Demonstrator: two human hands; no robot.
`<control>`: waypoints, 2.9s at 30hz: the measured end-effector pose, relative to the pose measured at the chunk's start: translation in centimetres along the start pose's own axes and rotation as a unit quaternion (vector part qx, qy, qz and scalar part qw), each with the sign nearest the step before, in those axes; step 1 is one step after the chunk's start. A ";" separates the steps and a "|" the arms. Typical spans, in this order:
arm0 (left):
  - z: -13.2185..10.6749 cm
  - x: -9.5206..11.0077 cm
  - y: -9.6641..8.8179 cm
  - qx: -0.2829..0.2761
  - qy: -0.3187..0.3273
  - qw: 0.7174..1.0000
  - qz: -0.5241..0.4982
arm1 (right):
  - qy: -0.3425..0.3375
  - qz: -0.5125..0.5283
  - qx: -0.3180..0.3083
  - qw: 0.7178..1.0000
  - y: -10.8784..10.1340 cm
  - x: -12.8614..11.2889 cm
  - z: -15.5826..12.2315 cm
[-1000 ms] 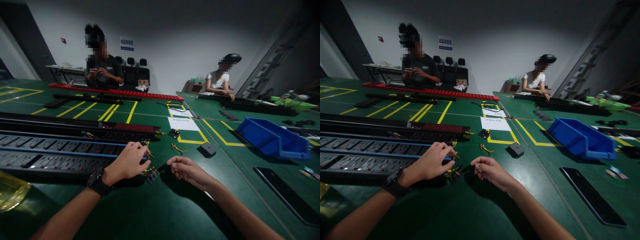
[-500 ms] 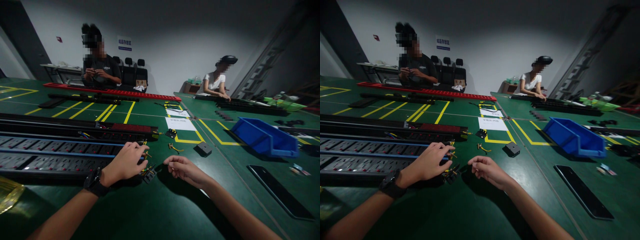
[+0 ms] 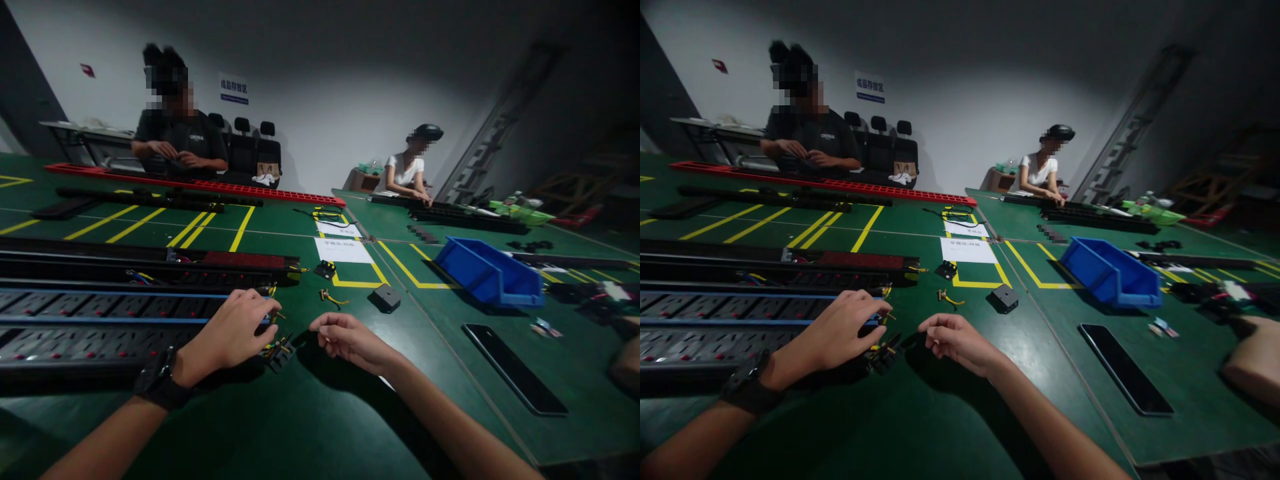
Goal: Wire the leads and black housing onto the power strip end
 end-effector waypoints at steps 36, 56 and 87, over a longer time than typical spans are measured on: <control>-0.1 -0.2 -0.2 0.013 0.005 1.000 -0.011 | -0.102 -0.631 0.440 0.631 -19.0 -9.5 -5.3; -0.3 -0.1 -0.2 0.018 -0.007 1.000 -0.013 | -0.276 -0.519 0.109 0.802 -1.4 -6.5 -3.1; 1.4 0.0 0.1 -0.042 -0.161 0.983 0.083 | -0.315 -0.531 0.102 0.780 0.0 -5.3 -2.0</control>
Point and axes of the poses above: each hand's wrist, its own z-axis towards the middle knuckle, its own y-axis out of the palm, x = y × z, the point moved 10 cm from there along z, towards the middle knuckle, and after that the axes turned 3 degrees about x, right-handed, at the moved point
